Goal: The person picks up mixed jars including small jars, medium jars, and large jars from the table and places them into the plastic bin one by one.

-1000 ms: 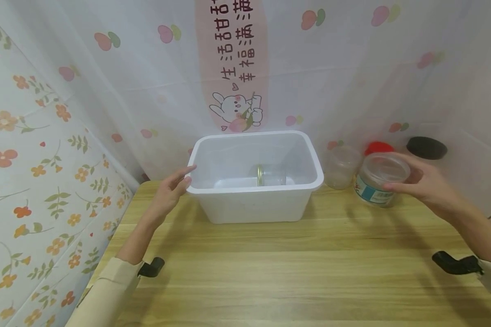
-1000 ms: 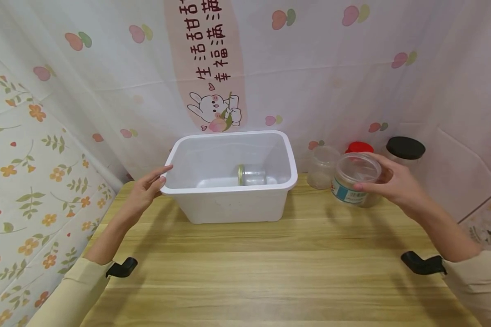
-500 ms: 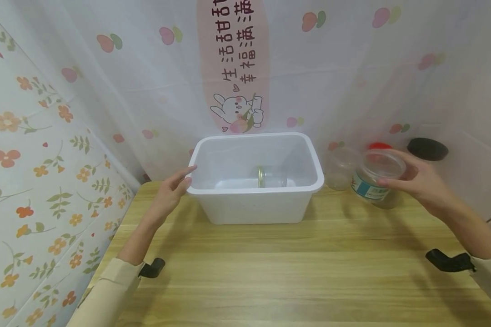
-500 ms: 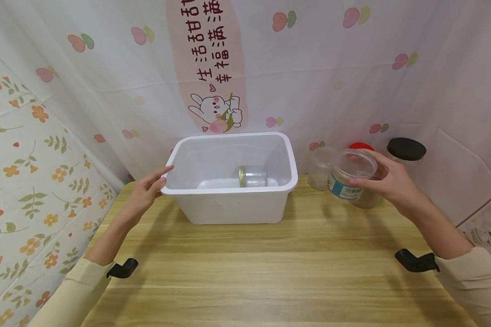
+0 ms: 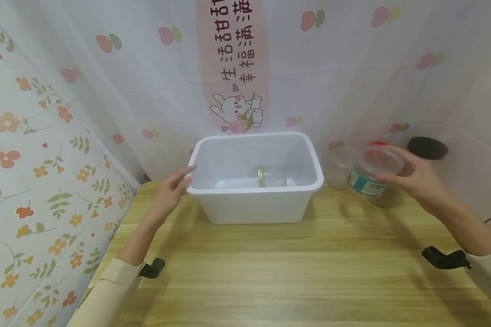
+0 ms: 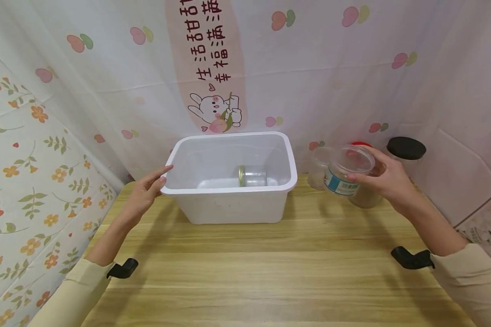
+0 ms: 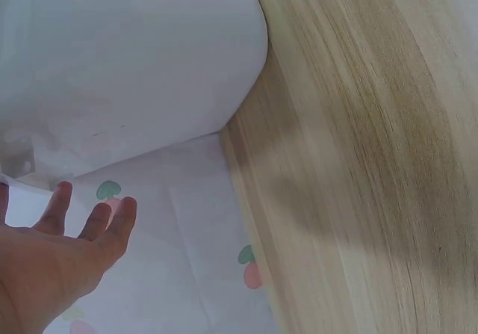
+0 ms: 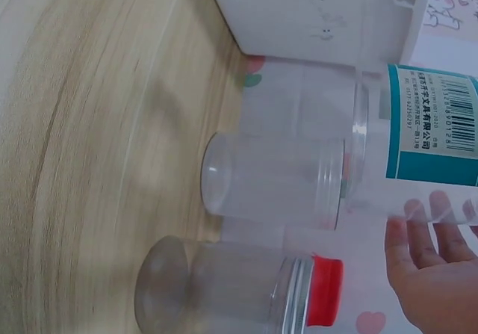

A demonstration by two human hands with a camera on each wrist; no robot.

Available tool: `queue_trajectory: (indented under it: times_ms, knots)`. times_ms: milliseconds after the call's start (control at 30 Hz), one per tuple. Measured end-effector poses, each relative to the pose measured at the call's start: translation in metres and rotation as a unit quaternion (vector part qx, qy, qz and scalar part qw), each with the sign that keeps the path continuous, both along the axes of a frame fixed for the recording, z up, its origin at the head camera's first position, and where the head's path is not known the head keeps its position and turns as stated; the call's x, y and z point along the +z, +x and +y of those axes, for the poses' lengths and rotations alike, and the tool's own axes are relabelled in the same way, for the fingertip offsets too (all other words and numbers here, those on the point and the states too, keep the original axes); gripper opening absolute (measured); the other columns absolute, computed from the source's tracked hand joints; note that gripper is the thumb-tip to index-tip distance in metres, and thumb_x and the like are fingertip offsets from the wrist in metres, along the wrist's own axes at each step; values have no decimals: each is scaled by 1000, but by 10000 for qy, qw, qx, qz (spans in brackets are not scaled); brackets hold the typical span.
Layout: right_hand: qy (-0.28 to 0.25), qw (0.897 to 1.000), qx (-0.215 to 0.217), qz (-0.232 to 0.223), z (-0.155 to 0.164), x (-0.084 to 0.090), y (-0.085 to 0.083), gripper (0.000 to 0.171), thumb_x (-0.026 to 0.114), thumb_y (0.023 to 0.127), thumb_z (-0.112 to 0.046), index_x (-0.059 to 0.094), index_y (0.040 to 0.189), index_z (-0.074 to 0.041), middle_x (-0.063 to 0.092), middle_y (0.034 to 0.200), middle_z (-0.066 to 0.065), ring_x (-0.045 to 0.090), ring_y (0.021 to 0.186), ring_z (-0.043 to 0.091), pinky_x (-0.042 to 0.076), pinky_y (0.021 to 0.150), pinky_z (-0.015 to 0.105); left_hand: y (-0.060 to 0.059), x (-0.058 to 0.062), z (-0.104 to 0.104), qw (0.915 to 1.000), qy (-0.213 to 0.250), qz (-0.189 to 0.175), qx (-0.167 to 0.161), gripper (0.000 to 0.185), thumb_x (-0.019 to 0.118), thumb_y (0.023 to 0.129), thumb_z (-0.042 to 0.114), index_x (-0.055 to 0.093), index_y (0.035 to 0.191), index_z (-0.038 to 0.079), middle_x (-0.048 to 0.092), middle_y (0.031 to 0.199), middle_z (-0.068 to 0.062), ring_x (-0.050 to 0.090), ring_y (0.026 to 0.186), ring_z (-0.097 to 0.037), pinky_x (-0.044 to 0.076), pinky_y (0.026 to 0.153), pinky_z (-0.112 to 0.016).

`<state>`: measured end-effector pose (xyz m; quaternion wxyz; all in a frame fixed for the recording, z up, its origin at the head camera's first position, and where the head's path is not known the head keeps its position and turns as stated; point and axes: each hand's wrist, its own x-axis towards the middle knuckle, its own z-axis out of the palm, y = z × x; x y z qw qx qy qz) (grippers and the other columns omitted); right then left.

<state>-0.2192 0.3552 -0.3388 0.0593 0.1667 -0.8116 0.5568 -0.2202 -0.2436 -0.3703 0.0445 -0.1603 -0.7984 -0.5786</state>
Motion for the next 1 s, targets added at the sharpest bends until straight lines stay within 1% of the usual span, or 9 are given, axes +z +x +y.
queue_trajectory:
  times_ms: [67, 200, 267, 400, 533, 700, 833, 1000]
  knots:
    - [8, 10000, 9, 12, -1, 1, 0, 70, 69, 92, 10, 44, 154, -10, 46, 138, 10, 57, 109, 13, 50, 82, 15, 0, 1, 0, 10000, -42, 0, 41, 46, 50, 109, 21, 46, 153, 7, 39, 157, -12, 40, 140, -34, 35, 111, -54]
    - [-186, 9995, 229, 61, -5, 4, 1, 68, 69, 91, 13, 45, 152, -5, 46, 139, 16, 58, 108, 14, 50, 83, 16, 1, 4, 1, 9999, -84, 18, 80, 45, 50, 109, 21, 47, 152, 6, 40, 157, -12, 40, 140, -34, 34, 112, -54]
    - [-134, 9996, 244, 108, -7, 5, 1, 68, 69, 90, 13, 45, 152, -4, 47, 139, 16, 59, 107, 13, 51, 82, 16, 1, 4, 2, 9999, -68, 26, 83, 45, 50, 109, 20, 47, 152, 5, 40, 157, -12, 40, 140, -34, 34, 112, -54]
    - [103, 9998, 94, 157, -8, 6, 2, 68, 71, 90, 11, 46, 151, -6, 49, 137, 12, 59, 106, 13, 50, 82, 16, 2, 5, 2, 10000, 8, -16, 70, 44, 51, 109, 20, 49, 150, 3, 43, 154, -14, 43, 138, -35, 35, 111, -53]
    - [347, 9993, -109, 108, -6, 6, 2, 69, 72, 92, 7, 45, 153, -12, 48, 137, 10, 58, 106, 12, 50, 81, 15, 3, 6, 1, 9999, 84, -114, 21, 45, 52, 109, 22, 49, 149, 2, 44, 153, -16, 45, 136, -36, 37, 110, -51]
    - [558, 9977, -388, -17, -7, 8, -1, 68, 74, 93, -3, 46, 154, -19, 48, 136, 4, 56, 107, 14, 49, 79, 16, 2, 5, -1, 9997, 128, -200, -49, 47, 52, 108, 25, 49, 150, 3, 44, 153, -15, 46, 135, -36, 38, 109, -52]
    - [421, 9977, -517, -145, -13, 11, -3, 66, 74, 94, -6, 47, 152, -20, 49, 136, 2, 55, 109, 14, 49, 80, 16, 1, 4, -2, 9997, 157, -197, -72, 47, 52, 108, 25, 48, 150, 4, 45, 152, -15, 47, 134, -35, 39, 109, -50]
    - [248, 9976, -635, -70, -23, 16, -6, 64, 77, 92, -8, 50, 150, -18, 52, 135, 4, 58, 106, 14, 49, 79, 16, 1, 3, -2, 9999, 86, -106, -61, 47, 52, 109, 24, 48, 151, 4, 45, 152, -17, 49, 132, -35, 44, 105, -38]
